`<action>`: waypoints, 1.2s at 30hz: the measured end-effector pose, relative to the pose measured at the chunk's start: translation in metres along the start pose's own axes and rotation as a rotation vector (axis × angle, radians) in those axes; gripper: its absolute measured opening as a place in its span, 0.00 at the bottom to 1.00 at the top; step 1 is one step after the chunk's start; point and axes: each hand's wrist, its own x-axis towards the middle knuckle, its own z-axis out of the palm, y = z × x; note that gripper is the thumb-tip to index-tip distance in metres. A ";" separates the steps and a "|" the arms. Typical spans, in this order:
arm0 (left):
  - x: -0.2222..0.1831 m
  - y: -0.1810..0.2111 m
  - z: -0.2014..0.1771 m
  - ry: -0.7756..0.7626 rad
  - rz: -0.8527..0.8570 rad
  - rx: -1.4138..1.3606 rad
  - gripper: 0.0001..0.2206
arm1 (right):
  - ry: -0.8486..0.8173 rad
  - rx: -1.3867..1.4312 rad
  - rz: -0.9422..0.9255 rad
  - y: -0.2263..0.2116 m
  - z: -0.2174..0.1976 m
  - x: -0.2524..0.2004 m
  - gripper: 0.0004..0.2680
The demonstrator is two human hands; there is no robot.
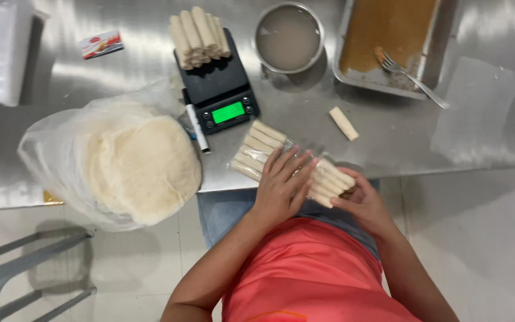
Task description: The person packages prepared lumpia rolls into plastic bags, labels the bags with stickers, and writes on the stickers with a pen.
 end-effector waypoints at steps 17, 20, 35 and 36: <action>-0.032 -0.087 -0.010 0.036 -0.144 0.205 0.33 | 0.004 -0.125 0.226 -0.022 0.050 0.025 0.33; -0.032 -0.089 -0.010 -0.027 -0.139 0.238 0.33 | 0.029 -0.136 0.216 -0.006 0.048 0.030 0.32; -0.035 -0.092 -0.005 0.092 -0.135 0.123 0.31 | 0.095 -0.159 0.023 0.014 0.064 0.035 0.33; -0.036 -0.096 -0.003 0.072 -0.141 0.122 0.32 | 0.080 -0.176 0.012 0.015 0.060 0.036 0.32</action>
